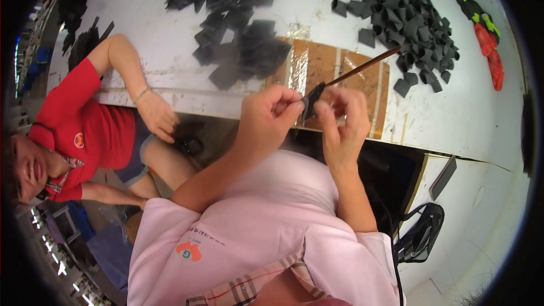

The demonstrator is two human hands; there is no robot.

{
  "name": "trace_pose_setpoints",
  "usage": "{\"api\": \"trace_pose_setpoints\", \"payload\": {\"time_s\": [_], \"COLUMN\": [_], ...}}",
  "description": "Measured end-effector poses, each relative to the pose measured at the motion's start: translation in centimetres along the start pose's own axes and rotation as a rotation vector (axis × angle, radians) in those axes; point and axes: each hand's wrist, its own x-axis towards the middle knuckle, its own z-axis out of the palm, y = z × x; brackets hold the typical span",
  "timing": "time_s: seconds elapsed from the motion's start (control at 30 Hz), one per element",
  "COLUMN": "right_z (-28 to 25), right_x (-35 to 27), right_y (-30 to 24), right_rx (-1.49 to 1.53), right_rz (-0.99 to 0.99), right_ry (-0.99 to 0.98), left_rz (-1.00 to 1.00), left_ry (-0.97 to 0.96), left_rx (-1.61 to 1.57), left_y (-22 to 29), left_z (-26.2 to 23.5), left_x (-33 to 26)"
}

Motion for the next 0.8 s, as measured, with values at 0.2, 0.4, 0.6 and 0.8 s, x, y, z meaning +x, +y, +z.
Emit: {"api": "trace_pose_setpoints", "payload": {"time_s": [0.2, 0.4, 0.6, 0.8], "right_z": [-0.6, -0.4, -3.4, -4.5], "right_x": [-0.2, 0.2, 1.8, 2.5], "right_y": [-0.6, 0.4, 0.1, 0.5], "right_rx": [0.021, -0.168, 1.031, 1.132], "right_rz": [-0.226, -0.247, 0.719, 0.717], "right_ry": [-0.1, -0.035, -0.302, -0.407], "left_rz": [0.238, -0.114, -0.227, 0.077], "left_ry": [0.096, 0.131, -0.145, 0.131], "left_rx": [0.184, -0.321, -0.43, 0.047], "left_y": [-0.4, 1.7, 2.0, 2.2], "left_z": [1.9, 2.5, 2.4, 4.8], "left_x": [-0.3, 1.6, 1.5, 1.9]}}
